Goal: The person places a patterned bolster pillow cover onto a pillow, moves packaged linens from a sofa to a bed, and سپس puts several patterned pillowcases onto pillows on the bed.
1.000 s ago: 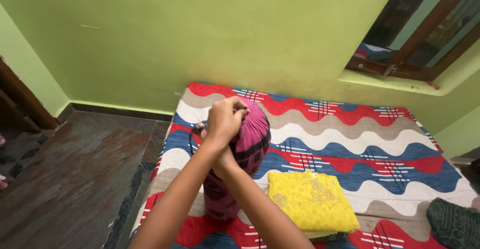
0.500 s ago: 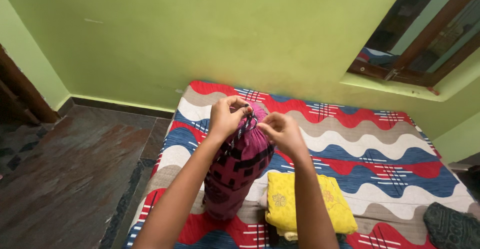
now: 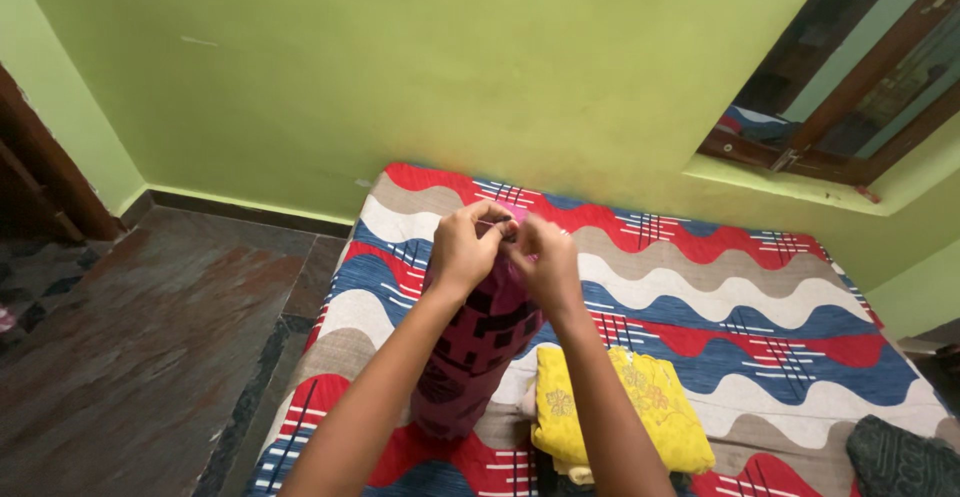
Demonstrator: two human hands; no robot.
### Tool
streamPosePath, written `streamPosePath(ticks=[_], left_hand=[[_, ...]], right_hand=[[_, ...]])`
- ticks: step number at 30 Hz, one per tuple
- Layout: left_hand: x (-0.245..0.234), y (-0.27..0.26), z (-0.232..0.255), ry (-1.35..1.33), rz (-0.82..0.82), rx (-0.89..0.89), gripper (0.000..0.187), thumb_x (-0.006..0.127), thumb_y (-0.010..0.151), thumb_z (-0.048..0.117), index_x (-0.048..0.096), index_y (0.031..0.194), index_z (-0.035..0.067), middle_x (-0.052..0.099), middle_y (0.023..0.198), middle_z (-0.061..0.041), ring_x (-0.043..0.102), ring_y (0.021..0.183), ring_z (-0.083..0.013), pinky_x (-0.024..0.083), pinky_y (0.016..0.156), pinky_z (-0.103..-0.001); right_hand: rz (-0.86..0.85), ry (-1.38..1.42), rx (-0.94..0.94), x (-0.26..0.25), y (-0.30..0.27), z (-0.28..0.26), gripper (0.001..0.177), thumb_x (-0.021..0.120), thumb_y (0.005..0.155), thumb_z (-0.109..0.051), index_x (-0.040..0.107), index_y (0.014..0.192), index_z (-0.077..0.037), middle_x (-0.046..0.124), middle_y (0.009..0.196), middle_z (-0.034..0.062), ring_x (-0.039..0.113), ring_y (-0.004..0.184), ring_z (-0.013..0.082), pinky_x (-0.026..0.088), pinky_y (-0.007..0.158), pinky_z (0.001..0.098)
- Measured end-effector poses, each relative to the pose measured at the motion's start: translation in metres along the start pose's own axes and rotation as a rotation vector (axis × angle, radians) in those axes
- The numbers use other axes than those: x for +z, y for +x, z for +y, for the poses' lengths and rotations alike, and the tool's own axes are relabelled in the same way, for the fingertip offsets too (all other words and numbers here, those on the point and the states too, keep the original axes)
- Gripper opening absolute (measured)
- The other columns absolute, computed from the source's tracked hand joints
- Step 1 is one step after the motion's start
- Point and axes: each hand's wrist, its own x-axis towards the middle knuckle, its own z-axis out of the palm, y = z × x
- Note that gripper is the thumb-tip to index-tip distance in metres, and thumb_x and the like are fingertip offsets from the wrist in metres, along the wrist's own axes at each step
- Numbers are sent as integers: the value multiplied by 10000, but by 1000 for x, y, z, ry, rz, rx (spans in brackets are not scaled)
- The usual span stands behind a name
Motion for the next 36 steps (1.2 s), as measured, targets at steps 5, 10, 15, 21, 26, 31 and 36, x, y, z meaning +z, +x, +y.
streamPosePath(ticks=[5,10,15,21,26,31,36], left_hand=[[-5,-2,-1,88,15,44,137,804,822,203,785,899,92,786,841,-76,734,844,-220,561,744,-351],[0,-8,-12,149,54,151,162,835,793,263,795,884,135,774,840,-52,584,915,-263,510,836,-383],[6,-14,-22,147,150,88,182,841,804,290,781,893,143,712,814,-39,581,887,-236,509,824,-361],[20,-28,-23,79,266,110,151,817,842,259,773,906,130,747,846,-16,580,903,-230,500,834,-354],[22,-26,-32,2,280,115,139,823,850,221,758,920,120,717,862,-34,595,928,-221,510,840,-345],[20,-30,-33,-12,257,196,115,793,827,119,749,933,106,720,888,-52,600,953,-236,503,854,-346],[22,-37,-9,136,354,259,93,783,830,92,742,909,118,749,914,-18,600,919,-255,498,839,-367]], right_hand=[[91,-10,-213,-10,24,0,638,898,714,-242,533,1169,16,625,894,163,629,827,294,501,723,393],[-146,98,-376,6,24,5,502,588,804,-63,600,1305,-42,686,1021,190,598,1014,384,492,893,461],[-96,-79,-382,18,23,18,261,605,887,-102,678,1137,-83,709,977,170,616,930,417,466,814,504],[-145,306,-210,37,17,46,293,555,952,-102,685,1210,-48,710,1038,135,657,979,286,516,874,387],[-607,757,-16,12,30,59,343,591,994,-164,613,1301,-11,677,1220,18,598,1146,98,452,1034,284],[-660,1024,219,2,26,79,297,594,1026,-147,674,1259,19,721,1176,58,650,1097,119,485,999,291],[-520,1063,124,13,20,80,216,621,1031,-92,694,1200,22,735,1117,61,672,1046,135,523,960,308]])
